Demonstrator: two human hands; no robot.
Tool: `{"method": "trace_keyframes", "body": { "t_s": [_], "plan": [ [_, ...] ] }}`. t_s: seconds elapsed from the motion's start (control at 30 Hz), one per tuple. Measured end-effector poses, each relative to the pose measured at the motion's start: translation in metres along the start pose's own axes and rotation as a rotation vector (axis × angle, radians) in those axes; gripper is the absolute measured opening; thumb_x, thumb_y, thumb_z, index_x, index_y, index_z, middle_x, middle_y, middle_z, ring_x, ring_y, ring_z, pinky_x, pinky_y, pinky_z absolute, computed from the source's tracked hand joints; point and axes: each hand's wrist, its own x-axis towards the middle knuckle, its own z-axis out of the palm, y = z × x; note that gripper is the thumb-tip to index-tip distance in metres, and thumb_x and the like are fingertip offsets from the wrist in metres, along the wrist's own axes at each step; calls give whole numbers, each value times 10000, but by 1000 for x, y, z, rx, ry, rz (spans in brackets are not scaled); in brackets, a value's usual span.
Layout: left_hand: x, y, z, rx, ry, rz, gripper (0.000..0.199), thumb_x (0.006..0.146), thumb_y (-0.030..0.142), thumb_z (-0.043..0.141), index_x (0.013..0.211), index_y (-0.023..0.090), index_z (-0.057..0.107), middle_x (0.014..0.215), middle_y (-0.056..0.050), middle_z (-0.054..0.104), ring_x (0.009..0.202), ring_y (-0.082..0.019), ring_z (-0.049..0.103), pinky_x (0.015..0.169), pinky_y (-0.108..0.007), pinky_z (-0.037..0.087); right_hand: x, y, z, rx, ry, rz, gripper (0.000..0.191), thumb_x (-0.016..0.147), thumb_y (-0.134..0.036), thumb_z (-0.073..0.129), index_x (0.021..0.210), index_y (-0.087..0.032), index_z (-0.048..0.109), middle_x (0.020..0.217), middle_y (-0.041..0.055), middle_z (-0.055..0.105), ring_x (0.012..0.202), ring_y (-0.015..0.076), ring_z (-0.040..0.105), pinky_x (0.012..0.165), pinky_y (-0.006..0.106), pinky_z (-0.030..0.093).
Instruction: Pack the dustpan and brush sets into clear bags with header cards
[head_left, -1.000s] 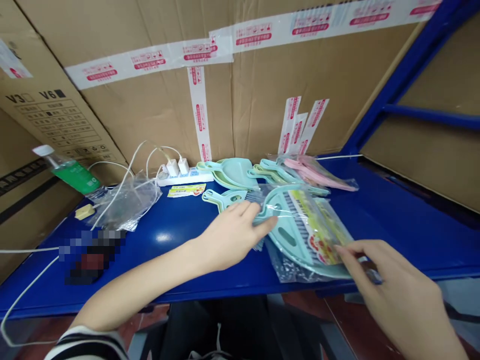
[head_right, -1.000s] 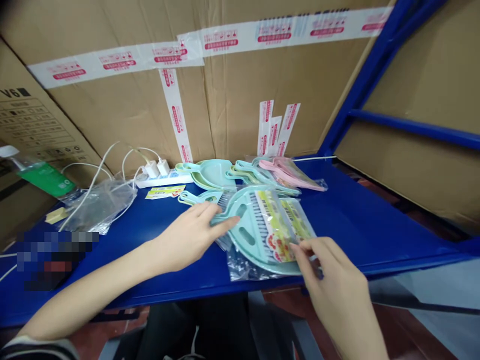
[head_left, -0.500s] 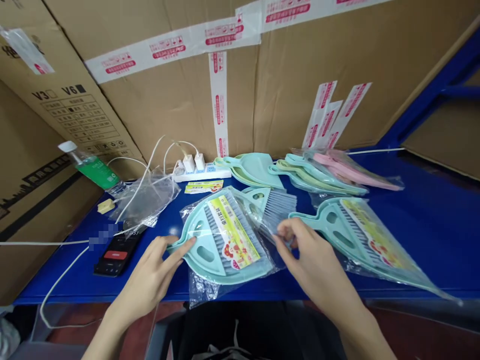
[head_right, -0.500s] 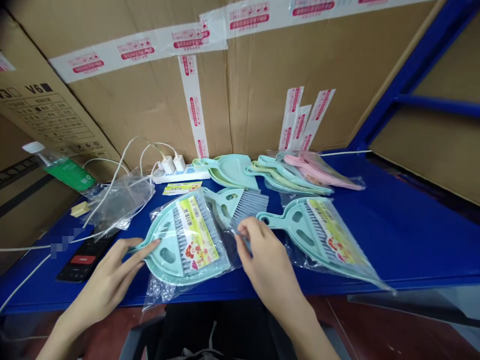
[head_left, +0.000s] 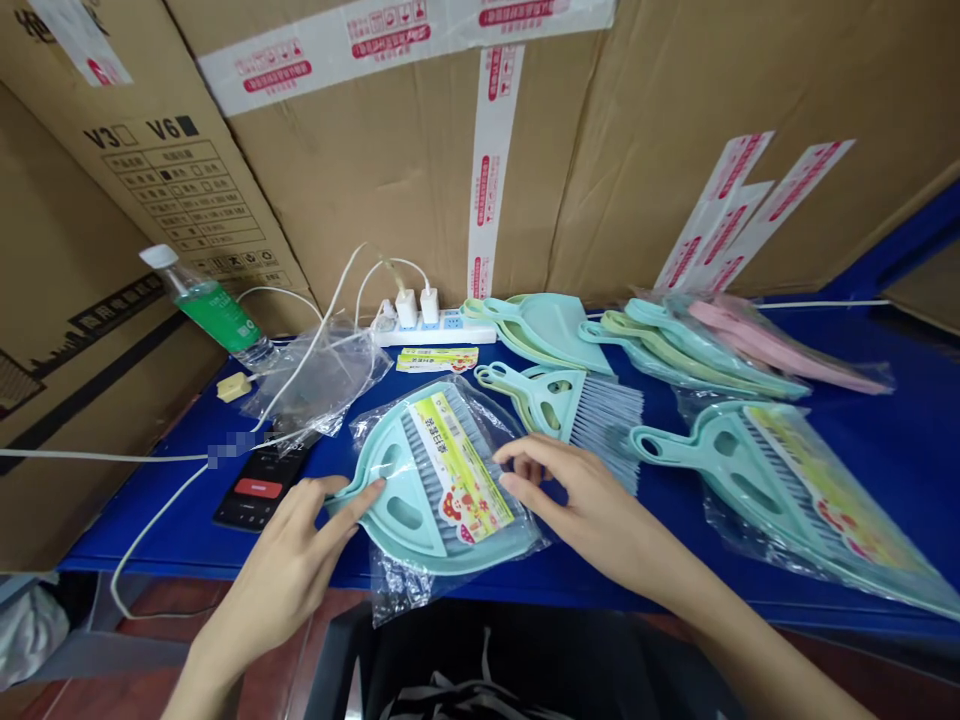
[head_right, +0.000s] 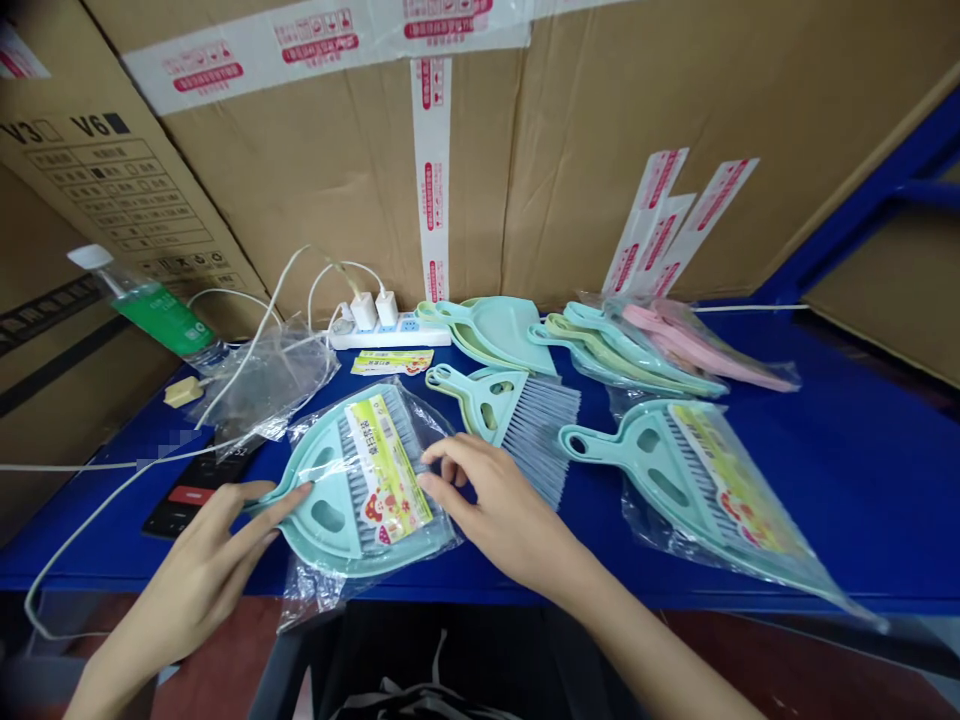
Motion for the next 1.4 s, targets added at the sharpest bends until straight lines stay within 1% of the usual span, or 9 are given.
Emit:
{"method": "trace_keyframes", "body": {
  "t_s": [0.13, 0.3, 0.37, 0.53, 0.67, 0.83, 0.97, 1.2, 1.4],
  "plan": [
    [-4, -1, 4, 24, -7, 1, 547, 968, 108, 366, 1482, 295, 349, 1017, -83, 533, 927, -194, 567, 728, -267, 489, 5, 1, 3, -3, -29, 14, 235, 939, -312, 462, 720, -227, 472, 730, -6, 524, 665, 154, 513, 616, 287, 426],
    [-7, 0, 5, 29, -33, -8, 548, 963, 91, 357, 1472, 294, 369, 1039, -89, 537, 962, -203, 565, 753, -281, 493, 9, 1, 3, 113, 47, -22, 219, 919, -282, 469, 709, -228, 499, 742, 0, 506, 662, 154, 504, 625, 295, 433],
    [-7, 0, 4, 14, -45, -21, 547, 962, 91, 356, 1466, 303, 380, 1040, -86, 547, 964, -202, 569, 767, -288, 495, 10, 3, 2, 208, 51, -31, 200, 918, -302, 478, 753, -229, 564, 787, 14, 540, 718, 164, 540, 689, 319, 456],
    [-9, 0, 3, -24, -33, -33, 549, 957, 91, 364, 1460, 309, 389, 1044, -82, 555, 953, -195, 573, 773, -289, 501, 13, 12, -1, 347, -142, 23, 308, 926, -349, 437, 1034, -242, 705, 946, 45, 524, 843, 179, 561, 786, 354, 479],
    [-11, 2, 3, -36, -27, -25, 540, 949, 98, 373, 1446, 304, 416, 1057, -88, 563, 944, -199, 577, 772, -302, 510, 15, 10, 5, 243, -244, 57, 447, 885, -348, 528, 1321, -280, 600, 883, 8, 456, 716, 149, 497, 732, 340, 488],
    [-13, 4, 0, -48, -12, -41, 519, 943, 108, 386, 1416, 304, 467, 1050, -88, 591, 928, -202, 591, 777, -308, 517, 19, 3, 13, 229, -269, 84, 653, 811, -231, 612, 1445, -269, 460, 741, -39, 450, 634, 140, 463, 615, 293, 459],
    [-19, -2, -4, -58, 3, -64, 517, 945, 104, 387, 1415, 303, 467, 1031, -82, 594, 949, -197, 605, 761, -283, 519, 30, -3, -1, 193, -267, 40, 644, 845, -174, 519, 1476, -224, 403, 638, -62, 439, 574, 138, 464, 551, 271, 429],
    [-34, -5, 2, -44, 32, -115, 482, 943, 97, 387, 1368, 287, 515, 1005, -75, 586, 914, -184, 611, 733, -271, 519, 112, -8, -37, -315, -61, -161, 597, 838, -113, 431, 1429, -173, 478, 651, -15, 561, 569, 167, 511, 619, 328, 448],
    [-41, 1, 2, -51, 5, -121, 473, 934, 76, 384, 1333, 275, 543, 1028, -75, 591, 917, -174, 607, 743, -262, 517, 188, 6, -18, -449, -132, -101, 455, 756, -15, 546, 1159, -174, 686, 751, 35, 664, 726, 210, 623, 734, 352, 488]
  ]
}}
